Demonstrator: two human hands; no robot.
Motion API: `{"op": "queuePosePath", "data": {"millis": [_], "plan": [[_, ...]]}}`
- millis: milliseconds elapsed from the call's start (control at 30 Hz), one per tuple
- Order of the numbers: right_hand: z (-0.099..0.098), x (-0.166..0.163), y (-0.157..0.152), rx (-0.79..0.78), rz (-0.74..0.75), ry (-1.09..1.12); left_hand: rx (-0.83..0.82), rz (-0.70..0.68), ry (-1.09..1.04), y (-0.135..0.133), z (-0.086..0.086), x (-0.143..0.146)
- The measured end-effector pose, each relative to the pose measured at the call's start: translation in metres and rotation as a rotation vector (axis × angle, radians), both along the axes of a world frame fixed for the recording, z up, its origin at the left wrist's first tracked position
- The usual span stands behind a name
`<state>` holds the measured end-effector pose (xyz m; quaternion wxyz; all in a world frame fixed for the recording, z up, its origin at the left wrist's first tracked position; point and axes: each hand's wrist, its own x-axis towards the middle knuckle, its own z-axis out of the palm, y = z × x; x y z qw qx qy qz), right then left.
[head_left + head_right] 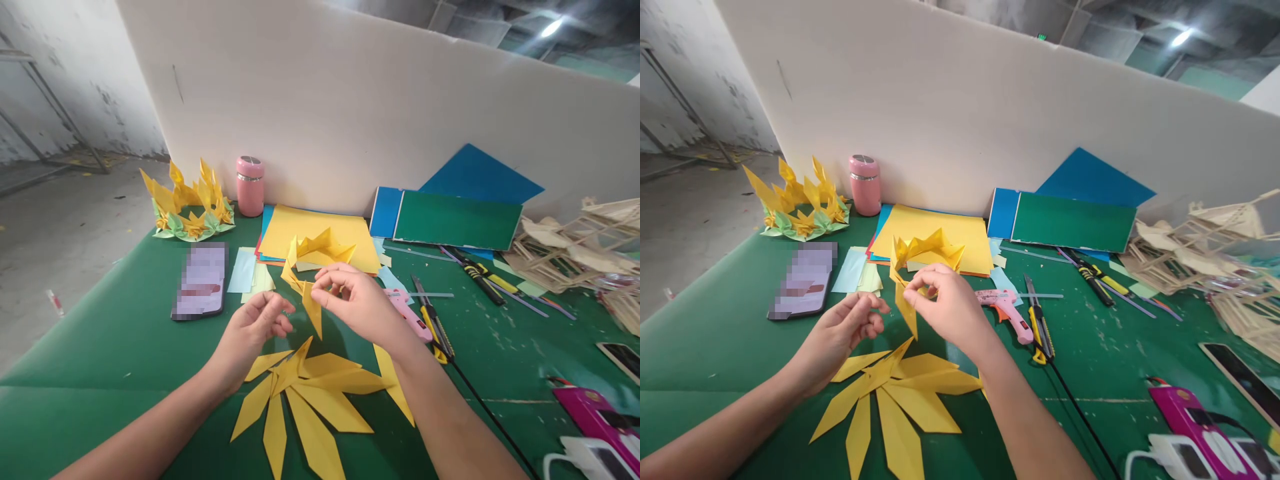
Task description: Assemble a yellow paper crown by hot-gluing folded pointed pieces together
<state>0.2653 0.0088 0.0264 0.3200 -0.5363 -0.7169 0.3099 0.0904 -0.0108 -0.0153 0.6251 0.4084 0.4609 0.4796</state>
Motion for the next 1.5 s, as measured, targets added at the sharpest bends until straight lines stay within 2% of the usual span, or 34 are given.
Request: {"op": "queuePosePath", "data": {"millis": [100,200,300,700,1033,1167,1267,1367,1500], "plan": [[-0.008,0.003,0.009,-0.082,-0.105,-0.025,-0.112,0.087,-0.052,0.002,-0.001,0.001],[-0.015,0.006,0.015,-0.147,-0.09,-0.002,-0.228,0.102,-0.138,0.003,0.002,0.003],[-0.018,0.009,0.019,-0.133,-0.063,0.043,-0.287,0.084,-0.221,0.006,0.003,0.005],[-0.018,0.012,0.022,-0.148,-0.088,0.151,-0.338,0.025,-0.475,0.013,-0.003,0.008],[0.008,0.019,0.013,-0.25,-0.035,0.394,-0.293,0.035,-0.462,0.02,-0.016,0.005],[0.019,0.02,0.008,-0.189,-0.093,0.628,-0.27,0.019,-0.401,0.018,-0.017,0.005],[0.019,0.022,0.009,-0.067,-0.187,0.707,-0.266,0.011,-0.38,0.016,-0.014,0.006],[0.013,0.022,0.013,0.062,-0.293,0.664,-0.289,0.003,-0.369,0.014,-0.011,0.008],[0.004,0.018,0.015,0.129,-0.358,0.49,-0.275,-0.003,-0.357,0.013,-0.01,0.009]]}}
